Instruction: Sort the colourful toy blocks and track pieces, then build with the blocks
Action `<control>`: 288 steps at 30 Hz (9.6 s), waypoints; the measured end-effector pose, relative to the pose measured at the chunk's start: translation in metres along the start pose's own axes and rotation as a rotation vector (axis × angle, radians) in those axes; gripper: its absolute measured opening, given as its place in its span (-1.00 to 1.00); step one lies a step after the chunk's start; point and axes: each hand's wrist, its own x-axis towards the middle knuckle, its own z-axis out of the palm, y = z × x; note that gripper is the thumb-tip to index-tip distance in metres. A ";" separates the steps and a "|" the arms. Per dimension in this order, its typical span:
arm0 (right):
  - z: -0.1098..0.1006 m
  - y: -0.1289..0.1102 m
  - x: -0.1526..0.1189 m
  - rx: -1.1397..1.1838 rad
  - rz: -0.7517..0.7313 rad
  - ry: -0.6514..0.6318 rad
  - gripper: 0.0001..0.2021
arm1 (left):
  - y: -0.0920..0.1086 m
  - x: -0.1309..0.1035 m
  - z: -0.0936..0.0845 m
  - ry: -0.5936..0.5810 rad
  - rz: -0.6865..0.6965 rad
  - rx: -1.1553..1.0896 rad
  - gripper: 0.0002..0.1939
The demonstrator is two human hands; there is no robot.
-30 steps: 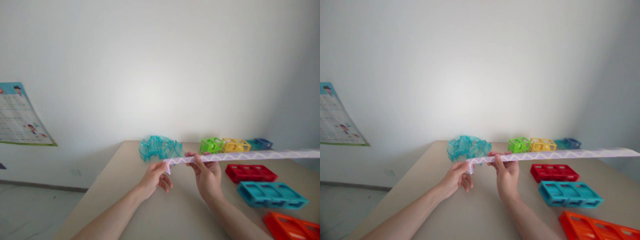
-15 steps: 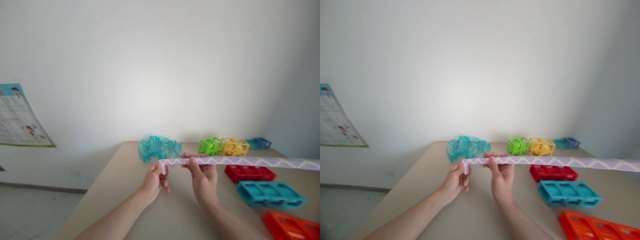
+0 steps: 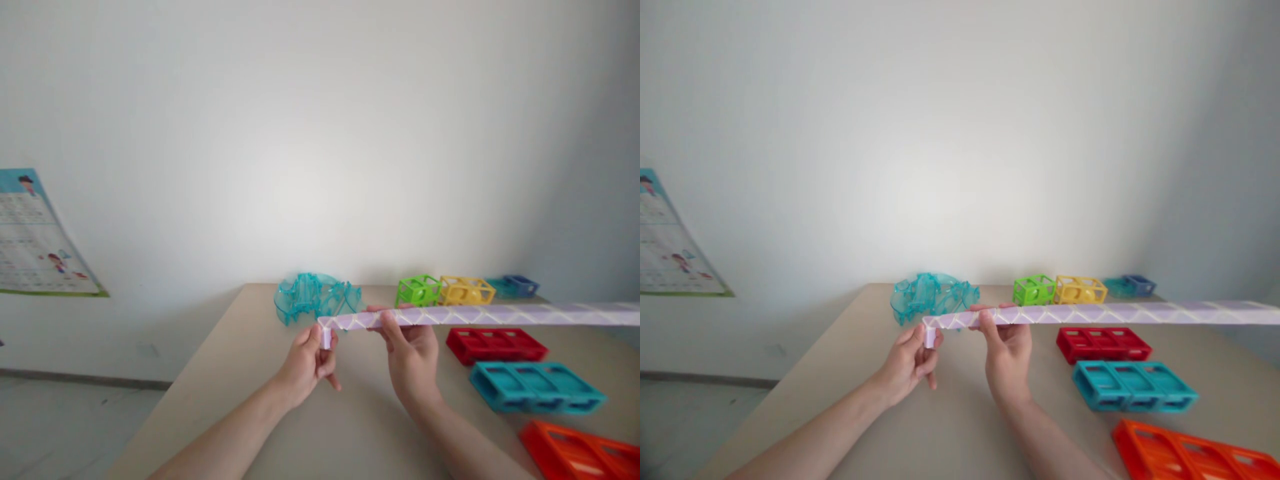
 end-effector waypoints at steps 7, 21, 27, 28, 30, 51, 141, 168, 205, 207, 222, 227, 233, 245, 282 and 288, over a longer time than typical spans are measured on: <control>0.001 0.002 -0.002 -0.059 0.018 0.008 -0.66 | -0.005 -0.001 -0.001 0.160 0.288 0.443 -0.55; -0.002 0.000 0.007 0.096 0.105 0.060 -0.64 | 0.010 -0.001 -0.010 0.037 0.290 0.537 -0.68; -0.002 0.000 0.002 0.044 0.056 0.009 -0.63 | 0.003 -0.002 -0.010 -0.079 0.186 0.268 -0.68; -0.002 0.001 0.001 0.026 0.037 0.000 -0.64 | 0.001 -0.001 -0.010 -0.072 0.173 0.232 -0.67; -0.002 0.002 0.000 -0.005 0.005 -0.015 -0.65 | -0.001 -0.001 -0.009 -0.042 0.150 0.177 -0.65; -0.002 0.010 -0.006 0.010 0.091 -0.090 -0.63 | -0.002 -0.001 -0.005 0.018 0.227 0.522 -0.65; 0.014 -0.009 -0.019 0.451 0.525 -0.013 -0.76 | -0.010 -0.011 0.006 -0.195 0.020 0.482 -0.69; 0.006 -0.009 -0.011 0.116 0.331 -0.423 -0.66 | 0.002 -0.009 -0.009 -0.535 -0.386 -0.338 -0.68; 0.155 0.105 0.069 0.149 0.489 -0.079 -0.78 | -0.007 0.015 -0.006 0.060 -0.374 -0.358 -0.63; 0.153 0.113 0.076 0.148 0.537 -0.075 -0.79 | -0.008 0.017 -0.007 0.054 -0.371 -0.351 -0.57; 0.147 0.093 0.091 -0.092 0.613 -0.320 -0.87 | -0.011 0.015 -0.007 -0.023 -0.360 -0.318 -0.44; 0.154 0.068 0.059 -0.369 0.405 -0.464 -0.97 | -0.012 0.013 -0.006 -0.010 -0.355 -0.306 -0.66; 0.072 0.001 -0.013 -0.924 -0.022 -0.616 -0.78 | -0.008 0.007 -0.003 0.065 -0.300 -0.344 -0.79; -0.192 -0.118 -0.015 -2.158 -0.331 -0.449 -0.07 | -0.002 0.004 -0.002 -0.101 -0.348 -0.184 -0.70; -0.179 -0.095 0.021 -2.092 -0.200 -0.609 0.00 | -0.007 0.006 -0.012 -0.148 -0.342 -0.160 -0.72; -0.182 -0.092 0.035 -2.041 -0.136 -0.664 0.03 | -0.008 0.008 -0.012 -0.159 -0.342 -0.167 -0.73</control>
